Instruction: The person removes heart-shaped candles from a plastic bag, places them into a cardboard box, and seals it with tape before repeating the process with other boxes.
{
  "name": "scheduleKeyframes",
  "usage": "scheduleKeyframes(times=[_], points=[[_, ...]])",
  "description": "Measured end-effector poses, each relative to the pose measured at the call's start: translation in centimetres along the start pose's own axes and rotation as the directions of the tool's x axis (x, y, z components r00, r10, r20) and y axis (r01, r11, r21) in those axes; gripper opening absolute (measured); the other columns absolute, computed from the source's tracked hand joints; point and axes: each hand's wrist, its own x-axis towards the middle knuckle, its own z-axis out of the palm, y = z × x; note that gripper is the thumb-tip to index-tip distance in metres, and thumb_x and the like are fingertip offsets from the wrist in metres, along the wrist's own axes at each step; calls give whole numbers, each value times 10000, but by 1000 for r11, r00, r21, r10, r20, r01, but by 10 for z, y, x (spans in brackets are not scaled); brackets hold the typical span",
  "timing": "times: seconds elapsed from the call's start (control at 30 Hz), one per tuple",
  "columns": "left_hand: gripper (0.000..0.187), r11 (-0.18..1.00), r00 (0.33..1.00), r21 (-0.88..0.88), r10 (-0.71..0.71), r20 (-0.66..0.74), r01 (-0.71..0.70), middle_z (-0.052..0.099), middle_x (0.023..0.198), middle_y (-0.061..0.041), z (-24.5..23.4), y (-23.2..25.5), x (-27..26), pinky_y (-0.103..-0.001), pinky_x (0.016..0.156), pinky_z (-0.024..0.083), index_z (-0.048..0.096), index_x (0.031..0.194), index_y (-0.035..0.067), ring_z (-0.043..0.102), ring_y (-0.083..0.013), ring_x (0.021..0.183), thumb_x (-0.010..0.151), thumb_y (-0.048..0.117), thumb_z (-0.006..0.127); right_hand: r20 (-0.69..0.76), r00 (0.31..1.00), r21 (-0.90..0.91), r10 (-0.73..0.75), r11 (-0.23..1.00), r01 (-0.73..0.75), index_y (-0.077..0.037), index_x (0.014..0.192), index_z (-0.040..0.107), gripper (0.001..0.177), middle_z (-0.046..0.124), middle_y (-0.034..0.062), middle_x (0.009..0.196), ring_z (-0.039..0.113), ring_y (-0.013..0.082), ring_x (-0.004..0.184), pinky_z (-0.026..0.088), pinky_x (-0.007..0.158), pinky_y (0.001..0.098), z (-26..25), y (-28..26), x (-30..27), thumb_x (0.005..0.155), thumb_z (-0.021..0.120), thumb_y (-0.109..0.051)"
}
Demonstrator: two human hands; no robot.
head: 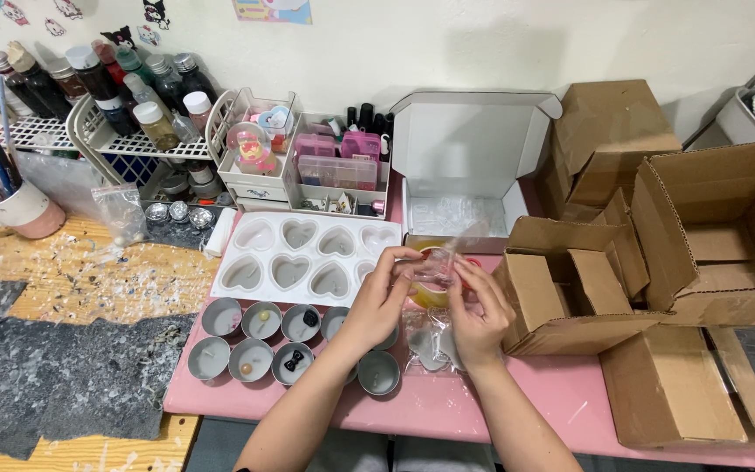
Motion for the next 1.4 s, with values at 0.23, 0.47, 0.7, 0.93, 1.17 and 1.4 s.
scheduleKeyframes(times=[0.23,0.47,0.7,0.93,1.17,1.4], points=[[336,992,992,-79,105,69,-99,678,1405,-141,0,8,-2,-356,1102,509,474,1391,50,653,-244,1323,1089,186,528,-3,996,-69,85,994,-85,-27,1077,773,176,762,140,1127,782,195,907,670,749,285,1,22,-11,901,768,-21],[893,991,988,117,47,150,-65,546,1455,-203,9,-3,-4,-373,1010,543,248,1559,71,590,-280,1322,858,136,797,157,961,-213,-228,942,259,-30,1106,771,290,752,131,1152,700,337,1178,568,1030,424,-9,-12,10,822,748,24],[898,978,975,-134,-136,174,160,585,1373,-164,9,-24,-3,-278,823,615,148,1601,110,675,-202,1106,880,58,680,93,971,-178,-218,956,232,-18,1060,767,255,753,108,1119,691,303,1167,566,1030,413,-3,-5,6,814,784,45],[721,1000,988,24,15,153,-18,636,1345,-177,9,-21,-2,-310,848,592,256,1578,70,677,-212,1164,966,50,636,89,972,-152,-219,961,231,-22,1055,774,263,759,102,1110,678,301,1163,549,1037,412,-4,-4,6,800,790,43],[343,992,999,121,-44,9,43,788,1069,-123,-2,-27,4,-314,785,579,596,1337,43,756,-197,921,1001,86,544,69,972,-52,-224,972,228,-20,1177,681,291,717,161,1161,648,329,1217,512,1085,428,0,-8,5,889,721,-31],[426,984,965,-162,-108,-241,70,790,1053,-107,-38,-22,11,-299,885,558,634,1243,3,746,-165,958,1121,312,367,358,925,-18,130,991,-132,-40,1120,712,187,775,143,1073,758,261,1000,612,914,372,15,37,-18,1000,653,-171]])
